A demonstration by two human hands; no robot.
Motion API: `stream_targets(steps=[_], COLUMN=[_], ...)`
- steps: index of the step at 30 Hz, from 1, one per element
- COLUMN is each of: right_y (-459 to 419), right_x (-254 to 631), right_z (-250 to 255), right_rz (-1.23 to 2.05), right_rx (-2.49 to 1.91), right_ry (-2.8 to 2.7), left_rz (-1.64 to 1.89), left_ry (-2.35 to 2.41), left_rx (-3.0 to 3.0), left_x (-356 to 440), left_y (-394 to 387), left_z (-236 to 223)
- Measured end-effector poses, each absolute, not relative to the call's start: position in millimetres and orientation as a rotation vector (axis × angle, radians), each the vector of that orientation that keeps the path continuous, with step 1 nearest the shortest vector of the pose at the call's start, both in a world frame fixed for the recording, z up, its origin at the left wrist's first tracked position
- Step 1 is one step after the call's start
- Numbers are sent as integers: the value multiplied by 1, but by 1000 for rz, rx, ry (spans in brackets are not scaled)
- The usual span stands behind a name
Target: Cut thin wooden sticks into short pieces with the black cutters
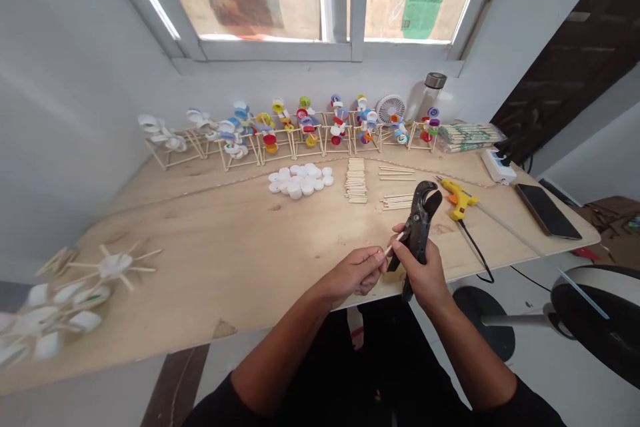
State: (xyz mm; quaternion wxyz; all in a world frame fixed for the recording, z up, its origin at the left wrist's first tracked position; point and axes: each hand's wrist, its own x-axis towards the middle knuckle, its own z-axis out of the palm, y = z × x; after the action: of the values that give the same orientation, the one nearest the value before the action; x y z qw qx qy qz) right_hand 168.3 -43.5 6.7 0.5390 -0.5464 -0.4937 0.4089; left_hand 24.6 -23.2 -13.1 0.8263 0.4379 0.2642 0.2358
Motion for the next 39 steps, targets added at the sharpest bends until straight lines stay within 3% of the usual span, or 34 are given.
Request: stream_targets(steps=[13, 26, 39], right_y=[-46, -46, -46], right_x=[156, 158, 154], right_z=[10, 4, 6], right_rz=[923, 854, 764], right_rx=[-1297, -1316, -1287], right_ry=[-1132, -1195, -1227], left_rz=[380, 473, 342], left_ry=[479, 706, 696], left_rx=[937, 1221, 1079], left_x=[6, 1, 1], left_y=[-22, -23, -21], left_z=[-1, 3, 4])
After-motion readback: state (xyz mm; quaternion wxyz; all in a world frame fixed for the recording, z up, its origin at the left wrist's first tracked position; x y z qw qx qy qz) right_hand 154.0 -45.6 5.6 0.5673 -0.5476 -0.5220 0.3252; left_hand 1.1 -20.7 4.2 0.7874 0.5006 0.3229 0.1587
